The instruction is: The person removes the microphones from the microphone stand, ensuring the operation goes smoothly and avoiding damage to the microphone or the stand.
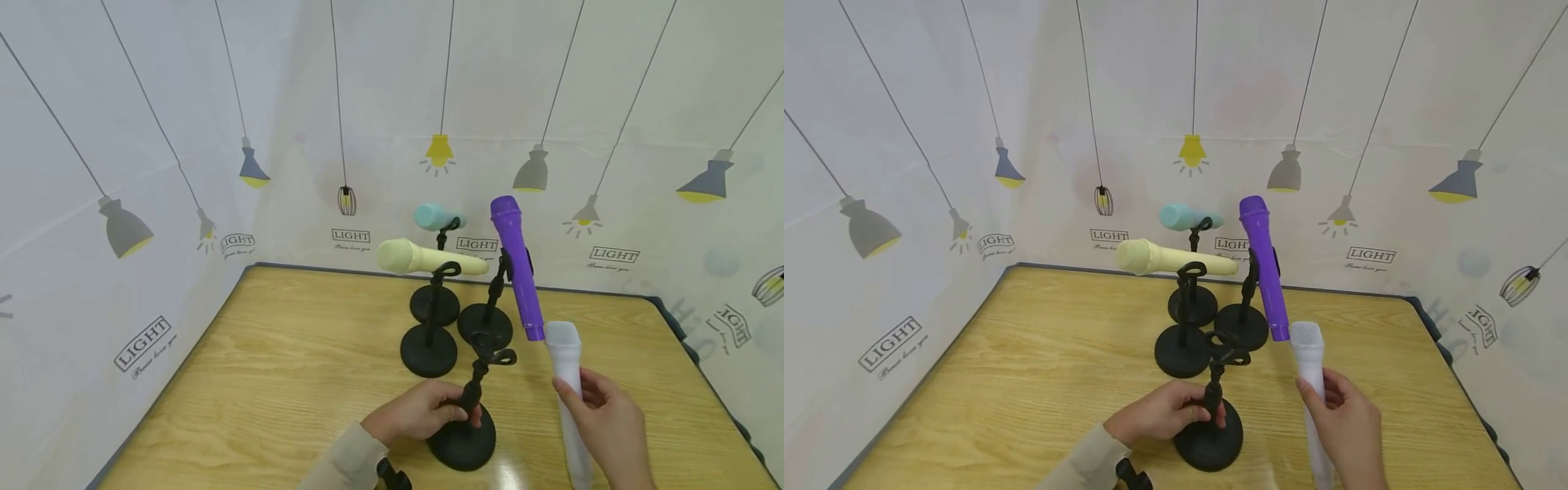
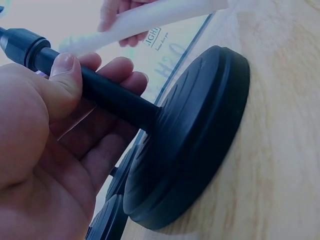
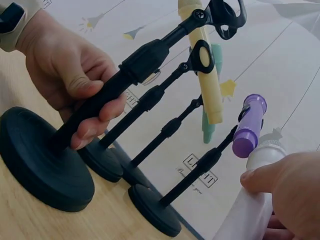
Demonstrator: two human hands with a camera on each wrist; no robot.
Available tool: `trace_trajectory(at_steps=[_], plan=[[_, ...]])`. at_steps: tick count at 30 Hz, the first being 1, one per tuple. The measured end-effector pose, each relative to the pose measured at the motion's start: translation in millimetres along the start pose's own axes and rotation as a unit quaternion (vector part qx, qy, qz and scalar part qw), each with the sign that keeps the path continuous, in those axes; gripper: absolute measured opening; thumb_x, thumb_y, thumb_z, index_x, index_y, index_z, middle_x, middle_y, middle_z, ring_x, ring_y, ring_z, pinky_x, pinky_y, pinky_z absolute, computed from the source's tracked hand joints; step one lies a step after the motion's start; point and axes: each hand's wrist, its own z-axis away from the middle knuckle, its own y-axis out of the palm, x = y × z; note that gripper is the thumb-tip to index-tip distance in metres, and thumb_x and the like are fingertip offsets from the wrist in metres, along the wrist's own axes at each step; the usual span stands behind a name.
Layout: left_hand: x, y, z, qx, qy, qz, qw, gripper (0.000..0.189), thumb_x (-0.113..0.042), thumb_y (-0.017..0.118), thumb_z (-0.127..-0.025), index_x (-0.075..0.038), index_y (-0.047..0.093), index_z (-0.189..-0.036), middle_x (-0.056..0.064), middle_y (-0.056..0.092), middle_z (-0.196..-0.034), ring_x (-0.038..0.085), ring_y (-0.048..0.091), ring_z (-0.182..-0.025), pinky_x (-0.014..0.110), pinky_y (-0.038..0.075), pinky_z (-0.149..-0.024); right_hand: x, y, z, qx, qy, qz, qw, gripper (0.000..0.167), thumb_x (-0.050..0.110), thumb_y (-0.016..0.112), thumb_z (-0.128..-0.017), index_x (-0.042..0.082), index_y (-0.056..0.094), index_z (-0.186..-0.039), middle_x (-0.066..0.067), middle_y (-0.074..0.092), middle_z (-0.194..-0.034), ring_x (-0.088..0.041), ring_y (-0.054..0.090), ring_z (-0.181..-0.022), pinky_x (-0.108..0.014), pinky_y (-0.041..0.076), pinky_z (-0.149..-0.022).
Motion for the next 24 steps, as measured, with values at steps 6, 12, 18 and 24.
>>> trace_trajectory(at_steps=[6,12,18,24], plan=[[-0.3,0.0,0.4,-0.001,0.0,-0.002,1.0,0.019,-0.008,0.059,-0.11,-0.007,0.077,-0.117,0.002,0.082,-0.116,-0.002,0.069,-0.118,0.022,0.05,-0.113,-9.2,6.9,-4.3,0.028,0.029,0.014,0.9991,0.066,0.042,0.078,-0.101,-0.009,0.063,-0.141,-0.034,0.071,-0.132,-0.045,0.075,-0.112,-0.039,0.066,-0.076],[-0.2,0.0,-0.8,-0.002,-0.005,-0.005,1.0,0.019,-0.01,0.06,-0.11,-0.009,0.077,-0.116,-0.001,0.081,-0.115,-0.003,0.068,-0.118,0.022,0.049,-0.114,-16.4,11.0,-5.6,0.063,0.034,0.037,0.9967,0.068,0.042,0.078,-0.1,-0.013,0.063,-0.138,-0.033,0.075,-0.121,-0.039,0.077,-0.101,-0.028,0.058,-0.065],[0.6,-0.5,0.2,-0.002,-0.015,-0.008,0.9998,0.019,-0.011,0.059,-0.111,-0.011,0.078,-0.115,-0.005,0.081,-0.115,-0.003,0.068,-0.118,0.022,0.05,-0.113,-19.9,20.1,-7.4,0.102,0.065,0.05,0.9914,0.073,0.046,0.076,-0.101,-0.014,0.061,-0.14,-0.032,0.074,-0.12,-0.031,0.073,-0.096,-0.032,0.057,-0.067],[-0.3,-0.5,0.2,-0.001,-0.015,-0.013,0.9998,0.02,-0.011,0.058,-0.111,-0.01,0.078,-0.116,-0.005,0.081,-0.115,-0.004,0.068,-0.117,0.021,0.051,-0.111,-24.0,28.0,-6.5,0.113,0.065,0.065,0.9893,0.071,0.044,0.076,-0.101,-0.016,0.063,-0.136,-0.03,0.076,-0.111,-0.027,0.072,-0.089,-0.033,0.055,-0.066]])
